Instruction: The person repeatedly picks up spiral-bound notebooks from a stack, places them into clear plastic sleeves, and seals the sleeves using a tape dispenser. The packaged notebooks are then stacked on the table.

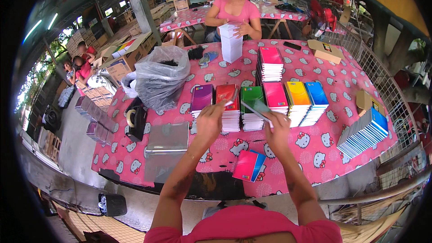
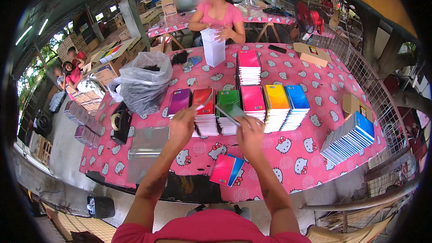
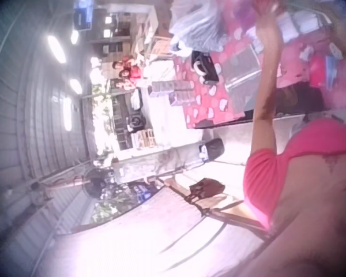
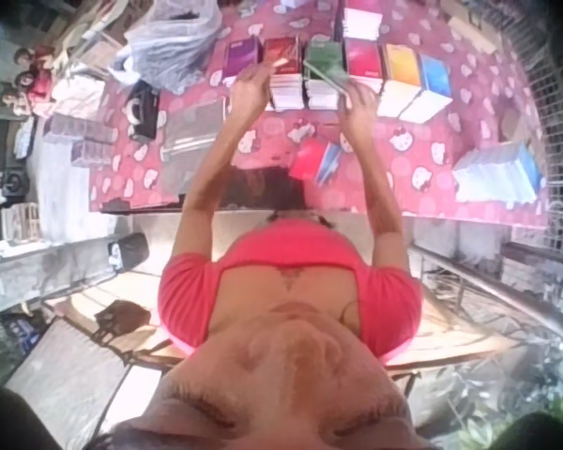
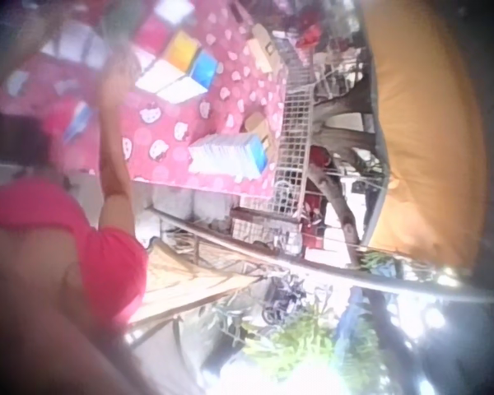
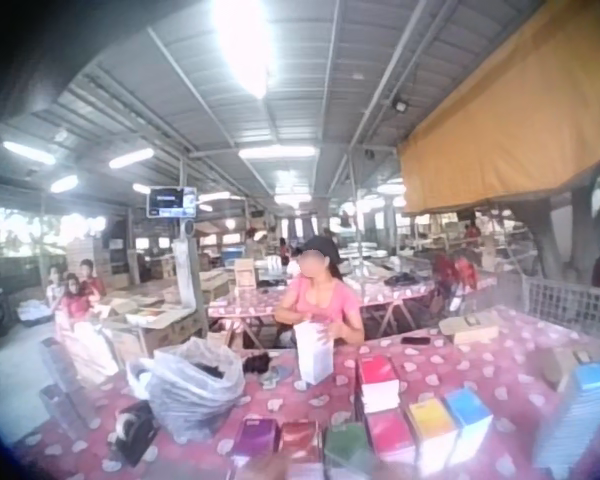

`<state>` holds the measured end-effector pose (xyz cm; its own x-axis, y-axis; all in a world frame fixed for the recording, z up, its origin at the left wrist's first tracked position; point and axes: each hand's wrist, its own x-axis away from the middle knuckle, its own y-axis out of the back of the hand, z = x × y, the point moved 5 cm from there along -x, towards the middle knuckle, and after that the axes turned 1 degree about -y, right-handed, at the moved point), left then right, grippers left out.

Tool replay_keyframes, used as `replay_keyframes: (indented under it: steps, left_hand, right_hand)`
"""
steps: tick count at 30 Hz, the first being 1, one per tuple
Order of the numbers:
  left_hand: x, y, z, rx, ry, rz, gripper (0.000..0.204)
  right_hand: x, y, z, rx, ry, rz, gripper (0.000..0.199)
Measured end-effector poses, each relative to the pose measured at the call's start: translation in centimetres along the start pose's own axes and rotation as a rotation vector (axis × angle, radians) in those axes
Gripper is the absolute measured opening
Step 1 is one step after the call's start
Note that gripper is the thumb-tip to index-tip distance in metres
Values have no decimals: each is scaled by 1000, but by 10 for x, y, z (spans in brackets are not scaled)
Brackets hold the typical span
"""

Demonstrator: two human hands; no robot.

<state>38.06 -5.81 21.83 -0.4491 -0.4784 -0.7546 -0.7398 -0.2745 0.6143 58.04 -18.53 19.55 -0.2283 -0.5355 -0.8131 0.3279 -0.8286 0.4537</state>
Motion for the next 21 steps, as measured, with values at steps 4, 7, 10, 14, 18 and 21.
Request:
replay_keyframes:
  steps: [4,7,10,14,18,21]
  left_hand:
    - [-18,74,-59,213,117,170,24]
    - [12,17,-77,106,76,799,35]
    - [75,-66,-83,0,92,1088,44]
    - [91,-111,-76,78,151,862,42]
    - [2,-79,-90,-57,-196,111,34]
    - [-18,-89,-77,-32,-277,115,31]
  right_hand:
    - [109,-18,-65,-856,-529,294,36]
    - [176,-52,-66,-720,-290,715,34]
    - [172,-56,-57,-576,-266,750,36]
    - [116,-24,-102,-173,-322,410,40]
    - [2,33,-119,480,-85,151,74]
    - [-10,39,-156,463,-62,202,39]
